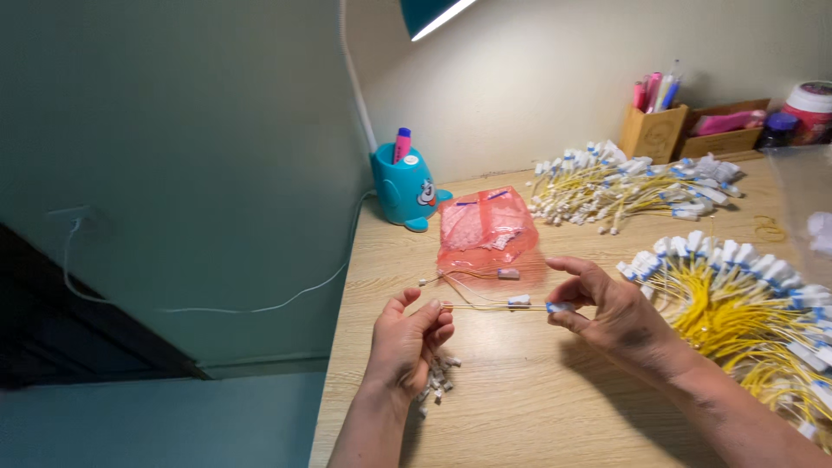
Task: The person assembles small white plastic LED connectors onto yellow wires by hand. They repeatedly pick up a connector, slide it onto the end of a wire, and place the finished assembly on the table.
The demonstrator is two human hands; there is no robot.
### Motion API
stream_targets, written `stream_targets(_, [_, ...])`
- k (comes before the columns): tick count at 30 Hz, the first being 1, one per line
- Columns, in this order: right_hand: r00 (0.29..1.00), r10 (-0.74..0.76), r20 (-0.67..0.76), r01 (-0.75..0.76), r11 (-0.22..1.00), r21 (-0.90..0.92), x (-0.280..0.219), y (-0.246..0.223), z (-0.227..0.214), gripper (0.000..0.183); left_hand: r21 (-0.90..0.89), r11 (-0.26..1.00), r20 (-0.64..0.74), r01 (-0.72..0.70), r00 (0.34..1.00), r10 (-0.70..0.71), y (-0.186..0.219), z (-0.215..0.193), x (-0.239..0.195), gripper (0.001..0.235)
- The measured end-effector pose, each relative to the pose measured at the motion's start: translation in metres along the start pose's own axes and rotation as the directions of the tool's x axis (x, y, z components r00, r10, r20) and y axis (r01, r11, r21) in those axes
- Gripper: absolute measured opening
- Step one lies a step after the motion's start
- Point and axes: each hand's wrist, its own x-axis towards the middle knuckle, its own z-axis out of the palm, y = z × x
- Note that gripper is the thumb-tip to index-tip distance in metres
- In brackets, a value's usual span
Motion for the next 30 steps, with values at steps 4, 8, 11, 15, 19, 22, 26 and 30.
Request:
stream_targets(4, [0.997, 0.074, 0.023, -0.073, 0.997, -0.018, 0.004, 0.000, 0.005, 0.072, -0.010, 1.000, -0.015, -0.022, 1.000, 0.021, -0.001, -0.007, 0.009, 0.036])
stream_targets(8, [0.996, 0.080, 0.037, -0.077, 0.993, -0.087, 0.007, -0.001, 0.011, 0.071, -0.016, 0.999, -0.028, -0.028, 0.999, 0.027, -0.001, -0.012, 0.015, 0.038])
stream_targets(11, [0.988, 0.139, 0.062, -0.132, 0.986, -0.096, 0.012, -0.009, 0.015, 0.069, -0.014, 0.999, -0.036, -0.042, 0.998, 0.041, 0.003, -0.010, 0.014, 0.038])
stream_targets(15, [0.988, 0.139, 0.075, -0.136, 0.990, -0.035, 0.026, -0.007, 0.025, 0.063, 0.108, 0.986, -0.036, -0.129, 0.990, 0.133, 0.003, -0.009, 0.015, 0.027])
stream_targets(19, [0.976, 0.207, 0.059, -0.202, 0.975, -0.089, 0.039, -0.016, 0.032, 0.065, 0.165, 0.968, 0.069, -0.189, 0.981, 0.179, -0.003, -0.024, 0.042, 0.026])
stream_targets(22, [0.970, 0.236, 0.058, -0.232, 0.970, -0.068, 0.042, -0.010, 0.037, 0.064, 0.175, 0.967, 0.057, -0.185, 0.982, 0.178, 0.001, -0.022, 0.034, 0.026])
stream_targets(26, [0.963, 0.261, 0.069, -0.255, 0.963, -0.089, 0.044, -0.011, 0.038, 0.057, 0.197, 0.949, 0.066, -0.245, 0.969, 0.236, 0.007, -0.015, 0.019, 0.026])
stream_targets(30, [0.965, 0.239, 0.106, -0.243, 0.970, 0.020, 0.040, 0.007, 0.035, 0.045, 0.274, 0.903, 0.025, -0.330, 0.942, 0.336, -0.001, -0.018, 0.028, 0.026])
